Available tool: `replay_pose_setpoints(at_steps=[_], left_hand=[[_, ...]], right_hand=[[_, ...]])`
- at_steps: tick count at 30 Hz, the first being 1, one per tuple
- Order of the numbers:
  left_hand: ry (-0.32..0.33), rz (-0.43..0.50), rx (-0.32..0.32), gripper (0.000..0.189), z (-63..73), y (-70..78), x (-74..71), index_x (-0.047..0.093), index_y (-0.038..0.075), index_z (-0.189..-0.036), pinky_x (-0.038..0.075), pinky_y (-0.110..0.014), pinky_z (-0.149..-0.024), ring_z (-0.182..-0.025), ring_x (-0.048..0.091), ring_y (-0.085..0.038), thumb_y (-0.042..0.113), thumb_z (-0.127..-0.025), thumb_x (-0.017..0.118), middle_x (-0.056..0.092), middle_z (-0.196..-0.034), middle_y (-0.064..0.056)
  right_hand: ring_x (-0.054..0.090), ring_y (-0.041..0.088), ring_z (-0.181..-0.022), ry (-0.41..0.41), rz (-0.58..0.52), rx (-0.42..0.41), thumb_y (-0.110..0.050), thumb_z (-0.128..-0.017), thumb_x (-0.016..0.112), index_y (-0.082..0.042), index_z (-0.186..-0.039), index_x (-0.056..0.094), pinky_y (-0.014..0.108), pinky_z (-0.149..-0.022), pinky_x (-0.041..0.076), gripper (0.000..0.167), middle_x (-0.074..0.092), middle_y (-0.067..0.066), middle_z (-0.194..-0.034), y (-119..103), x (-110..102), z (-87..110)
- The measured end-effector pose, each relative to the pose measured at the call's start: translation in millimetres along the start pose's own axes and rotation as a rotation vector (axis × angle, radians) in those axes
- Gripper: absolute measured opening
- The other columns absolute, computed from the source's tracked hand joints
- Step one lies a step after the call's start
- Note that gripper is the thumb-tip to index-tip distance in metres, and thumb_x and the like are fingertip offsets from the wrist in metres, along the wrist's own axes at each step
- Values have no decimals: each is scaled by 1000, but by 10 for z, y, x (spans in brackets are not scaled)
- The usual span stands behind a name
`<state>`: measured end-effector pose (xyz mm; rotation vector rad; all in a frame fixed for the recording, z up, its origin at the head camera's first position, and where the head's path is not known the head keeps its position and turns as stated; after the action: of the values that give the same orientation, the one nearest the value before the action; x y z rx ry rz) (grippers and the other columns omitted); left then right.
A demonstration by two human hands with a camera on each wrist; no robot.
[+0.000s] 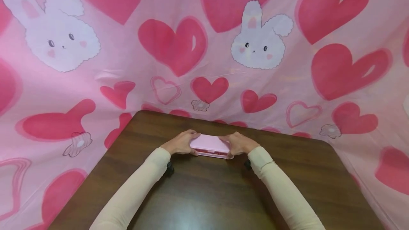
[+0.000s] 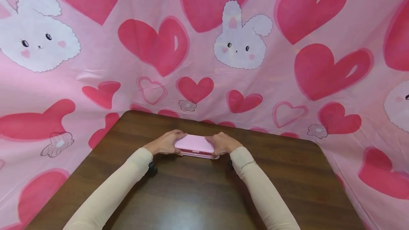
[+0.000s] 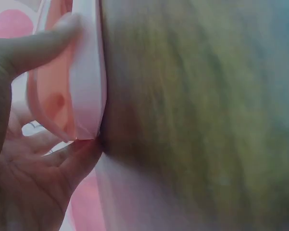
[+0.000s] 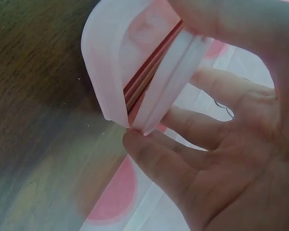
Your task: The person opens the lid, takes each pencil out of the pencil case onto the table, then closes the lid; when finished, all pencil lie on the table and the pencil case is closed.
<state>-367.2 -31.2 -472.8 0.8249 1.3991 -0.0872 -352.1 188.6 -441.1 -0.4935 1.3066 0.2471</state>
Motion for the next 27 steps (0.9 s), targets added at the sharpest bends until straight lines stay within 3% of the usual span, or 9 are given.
replay_pose_setpoints(at_steps=[6, 13, 20, 27], left_hand=[[40, 48, -82, 99, 58, -99, -26, 43, 3, -153, 37, -48, -121, -143, 45, -34, 46, -75, 87, 50, -152, -18], [44, 70, -158, 101, 140, -122, -15, 38, 2, -155, 36, -49, -121, -143, 43, -34, 42, -76, 87, 50, -153, -20], [48, 73, -156, 107, 144, -131, -11, 35, 0, -156, 35, -50, -121, -144, 43, -36, 44, -75, 89, 48, -153, -23], [56, 120, -151, 113, 123, -127, -25, 32, -4, -156, 36, -50, -120, -143, 46, -37, 44, -72, 91, 50, -151, -24]], right_hand=[[59, 15, -98, 26, -15, -6, -36, -72, 90, -21, -140, 63, 35, -93, 53, 74, 72, 3, -126, 70, -82, -2], [56, 16, -89, 31, -44, -50, -30, -75, 88, -16, -130, 71, 34, -86, 52, 59, 75, 0, -113, 68, -148, 18], [63, 13, -93, 68, -74, -59, -34, -77, 87, -16, -116, 77, 36, -90, 55, 44, 77, -2, -105, 140, -253, 8], [63, 10, -88, 69, -125, -48, -34, -79, 86, -22, -101, 78, 34, -86, 55, 26, 75, -7, -91, 189, -351, 13]])
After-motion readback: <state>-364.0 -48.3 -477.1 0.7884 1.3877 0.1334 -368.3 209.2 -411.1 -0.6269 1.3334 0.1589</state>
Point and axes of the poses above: each hand's wrist, its own z-axis away from the middle knuckle, its own x-axis out of the palm, y = z × x, the point moved 6 cm from there along -z, towards the middle knuckle
